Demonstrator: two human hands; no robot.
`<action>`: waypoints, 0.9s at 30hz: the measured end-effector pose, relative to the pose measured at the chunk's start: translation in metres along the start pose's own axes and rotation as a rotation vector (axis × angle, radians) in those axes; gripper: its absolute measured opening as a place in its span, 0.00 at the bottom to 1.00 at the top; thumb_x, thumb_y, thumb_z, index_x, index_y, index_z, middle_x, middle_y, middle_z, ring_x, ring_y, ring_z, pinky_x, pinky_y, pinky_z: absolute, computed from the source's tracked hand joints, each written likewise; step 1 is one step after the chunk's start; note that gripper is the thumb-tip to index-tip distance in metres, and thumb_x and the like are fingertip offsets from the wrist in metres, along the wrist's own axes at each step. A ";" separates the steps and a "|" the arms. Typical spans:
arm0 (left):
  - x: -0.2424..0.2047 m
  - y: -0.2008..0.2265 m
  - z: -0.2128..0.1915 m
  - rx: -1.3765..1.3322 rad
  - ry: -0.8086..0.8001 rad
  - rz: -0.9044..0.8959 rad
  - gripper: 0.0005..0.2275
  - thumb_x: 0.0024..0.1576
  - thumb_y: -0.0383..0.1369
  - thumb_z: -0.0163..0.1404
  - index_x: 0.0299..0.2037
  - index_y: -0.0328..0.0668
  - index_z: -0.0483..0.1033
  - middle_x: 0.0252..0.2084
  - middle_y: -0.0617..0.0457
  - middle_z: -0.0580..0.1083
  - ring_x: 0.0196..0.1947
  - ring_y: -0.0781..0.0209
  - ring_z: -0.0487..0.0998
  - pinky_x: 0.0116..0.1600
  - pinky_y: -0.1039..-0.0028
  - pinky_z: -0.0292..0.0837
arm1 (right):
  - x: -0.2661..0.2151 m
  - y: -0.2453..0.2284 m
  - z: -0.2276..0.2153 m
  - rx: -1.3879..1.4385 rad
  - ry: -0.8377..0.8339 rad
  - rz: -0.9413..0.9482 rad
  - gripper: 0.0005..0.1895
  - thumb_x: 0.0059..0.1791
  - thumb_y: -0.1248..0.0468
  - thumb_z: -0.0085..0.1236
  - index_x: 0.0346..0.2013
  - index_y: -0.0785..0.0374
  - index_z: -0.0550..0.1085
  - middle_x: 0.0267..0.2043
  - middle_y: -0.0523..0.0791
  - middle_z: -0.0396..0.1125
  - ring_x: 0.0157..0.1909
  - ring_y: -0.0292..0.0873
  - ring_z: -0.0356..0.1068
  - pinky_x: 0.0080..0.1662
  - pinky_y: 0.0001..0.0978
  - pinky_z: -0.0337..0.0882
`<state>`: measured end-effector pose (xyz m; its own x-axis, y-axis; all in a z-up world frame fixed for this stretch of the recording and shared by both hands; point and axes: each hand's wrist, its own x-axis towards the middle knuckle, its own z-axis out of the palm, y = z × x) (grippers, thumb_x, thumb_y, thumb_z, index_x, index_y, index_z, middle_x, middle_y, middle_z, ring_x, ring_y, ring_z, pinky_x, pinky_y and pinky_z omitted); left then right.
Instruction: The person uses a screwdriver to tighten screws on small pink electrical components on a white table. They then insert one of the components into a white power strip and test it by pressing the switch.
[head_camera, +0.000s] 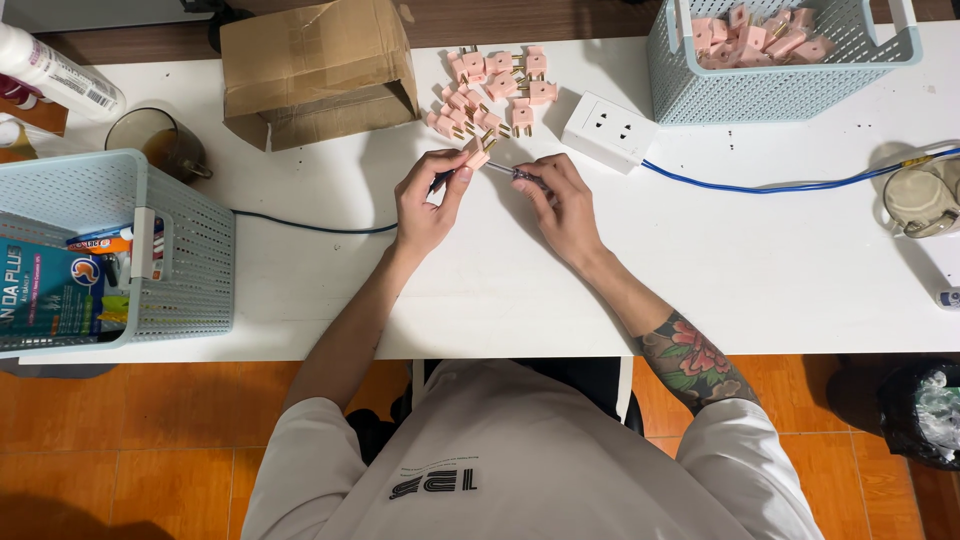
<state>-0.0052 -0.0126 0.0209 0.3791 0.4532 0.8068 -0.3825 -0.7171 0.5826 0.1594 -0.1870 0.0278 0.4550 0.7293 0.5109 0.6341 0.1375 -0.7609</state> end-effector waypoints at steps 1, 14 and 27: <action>-0.001 0.000 0.000 0.001 0.001 0.000 0.05 0.70 0.23 0.61 0.52 0.29 0.86 0.47 0.40 0.86 0.39 0.54 0.87 0.39 0.69 0.78 | 0.000 0.004 0.001 0.001 -0.001 -0.001 0.10 0.64 0.59 0.66 0.54 0.63 0.83 0.45 0.48 0.72 0.42 0.45 0.74 0.44 0.36 0.75; -0.001 0.000 0.001 0.024 0.008 -0.003 0.05 0.71 0.24 0.61 0.52 0.29 0.86 0.48 0.39 0.86 0.41 0.50 0.88 0.41 0.67 0.81 | -0.001 0.001 0.000 0.034 0.028 0.017 0.10 0.61 0.61 0.71 0.54 0.62 0.83 0.41 0.47 0.72 0.39 0.44 0.71 0.42 0.35 0.72; -0.007 -0.008 0.002 0.035 0.016 -0.002 0.06 0.71 0.23 0.60 0.53 0.27 0.85 0.50 0.38 0.86 0.46 0.44 0.90 0.46 0.65 0.84 | -0.001 0.012 0.003 0.070 -0.035 0.048 0.10 0.64 0.59 0.65 0.55 0.62 0.85 0.40 0.48 0.73 0.36 0.42 0.69 0.39 0.35 0.69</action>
<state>-0.0034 -0.0105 0.0106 0.3667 0.4629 0.8070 -0.3517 -0.7341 0.5809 0.1651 -0.1843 0.0168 0.4610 0.7592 0.4594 0.5659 0.1472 -0.8112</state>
